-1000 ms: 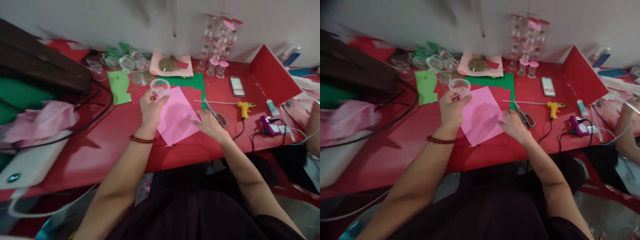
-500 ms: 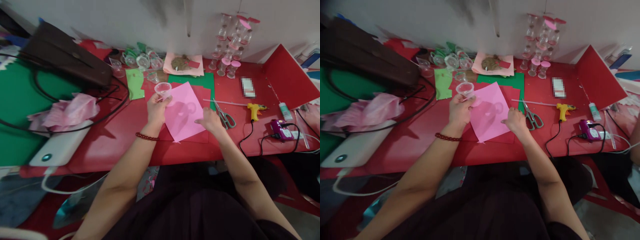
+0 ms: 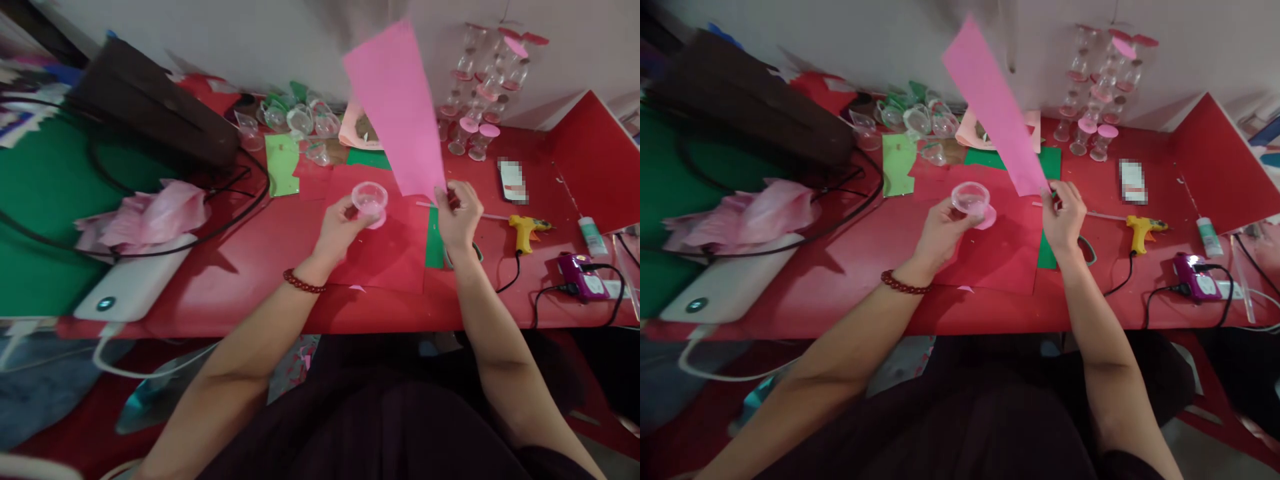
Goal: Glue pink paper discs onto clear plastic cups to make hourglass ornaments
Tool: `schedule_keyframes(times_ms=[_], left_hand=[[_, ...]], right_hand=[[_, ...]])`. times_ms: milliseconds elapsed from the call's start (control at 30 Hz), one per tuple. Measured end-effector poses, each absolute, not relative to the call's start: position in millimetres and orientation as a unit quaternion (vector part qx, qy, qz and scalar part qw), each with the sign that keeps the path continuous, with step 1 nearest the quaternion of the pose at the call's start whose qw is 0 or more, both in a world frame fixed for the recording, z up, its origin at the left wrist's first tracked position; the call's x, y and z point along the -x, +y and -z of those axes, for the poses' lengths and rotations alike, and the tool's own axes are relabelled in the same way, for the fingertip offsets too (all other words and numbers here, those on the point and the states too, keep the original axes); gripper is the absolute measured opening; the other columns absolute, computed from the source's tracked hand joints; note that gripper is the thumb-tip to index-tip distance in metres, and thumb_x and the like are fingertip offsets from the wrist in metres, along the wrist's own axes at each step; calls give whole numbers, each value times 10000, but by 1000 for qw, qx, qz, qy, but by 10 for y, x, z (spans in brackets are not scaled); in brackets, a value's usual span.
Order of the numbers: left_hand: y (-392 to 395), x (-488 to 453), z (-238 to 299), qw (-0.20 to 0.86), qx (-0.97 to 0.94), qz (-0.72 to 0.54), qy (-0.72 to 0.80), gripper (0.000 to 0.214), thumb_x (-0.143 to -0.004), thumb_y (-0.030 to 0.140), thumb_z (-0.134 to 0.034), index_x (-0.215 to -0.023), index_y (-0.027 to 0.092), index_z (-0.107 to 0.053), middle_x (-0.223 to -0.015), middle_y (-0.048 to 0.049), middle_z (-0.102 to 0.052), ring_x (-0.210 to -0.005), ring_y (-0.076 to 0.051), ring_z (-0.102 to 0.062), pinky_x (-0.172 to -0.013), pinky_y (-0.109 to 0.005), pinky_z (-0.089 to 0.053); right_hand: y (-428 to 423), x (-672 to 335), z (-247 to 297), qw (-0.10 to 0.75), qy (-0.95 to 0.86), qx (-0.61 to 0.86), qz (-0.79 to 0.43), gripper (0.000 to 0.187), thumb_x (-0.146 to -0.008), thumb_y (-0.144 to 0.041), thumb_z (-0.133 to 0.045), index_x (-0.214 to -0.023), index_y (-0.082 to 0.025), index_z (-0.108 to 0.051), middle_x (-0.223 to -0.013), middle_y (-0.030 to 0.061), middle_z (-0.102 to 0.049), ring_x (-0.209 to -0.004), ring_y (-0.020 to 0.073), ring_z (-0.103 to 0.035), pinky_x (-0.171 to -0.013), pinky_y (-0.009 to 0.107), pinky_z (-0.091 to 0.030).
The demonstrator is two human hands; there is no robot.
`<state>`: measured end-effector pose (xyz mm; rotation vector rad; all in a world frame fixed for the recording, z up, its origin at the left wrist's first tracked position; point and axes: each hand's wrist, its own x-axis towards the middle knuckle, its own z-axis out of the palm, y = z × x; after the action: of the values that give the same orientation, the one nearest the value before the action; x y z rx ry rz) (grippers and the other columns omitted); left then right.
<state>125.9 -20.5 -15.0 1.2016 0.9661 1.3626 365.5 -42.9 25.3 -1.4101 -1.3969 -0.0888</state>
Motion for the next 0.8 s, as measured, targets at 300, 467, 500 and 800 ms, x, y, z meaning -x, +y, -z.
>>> schedule_keyframes(times_ms=[300,467,500,800], left_hand=[[-270,-1381,247,500,-599,-426,458,326,-582,363,-963,-837,216,-824,-912,-65,-815,-876,-248,-719,-906,-432,-563],[-278,-1362,258,484,-607,-406,482,315,-623,334,-954,-882,204,-830,-877,-71,-806,-814,-240,-711,-820,-394,-553],[-282,-1360,256,477,-608,-400,492,317,-626,323,-954,-891,200,-832,-872,-75,-802,-806,-239,-706,-806,-388,-546],[-273,-1226,88,494,-606,-419,461,549,-600,320,-984,-1116,242,-812,-1210,-100,-795,-1140,-284,-705,-1033,-420,-522]], right_hand=[[-498,-3676,-182,494,-547,676,-2,265,-1037,-459,-549,-915,-247,-651,-858,32,-619,-820,189,-615,-780,349,-558],[-545,-3666,-231,537,-499,680,31,391,-1090,-545,-419,-1139,-259,-681,-977,70,-624,-953,227,-684,-798,389,-599],[-537,-3681,-225,547,-495,675,29,422,-1098,-564,-386,-1185,-266,-672,-991,75,-625,-951,231,-693,-779,392,-603],[-353,-3950,-32,638,-464,600,-128,510,-1057,-670,-372,-1357,-305,-566,-1118,109,-670,-900,247,-719,-625,352,-568]])
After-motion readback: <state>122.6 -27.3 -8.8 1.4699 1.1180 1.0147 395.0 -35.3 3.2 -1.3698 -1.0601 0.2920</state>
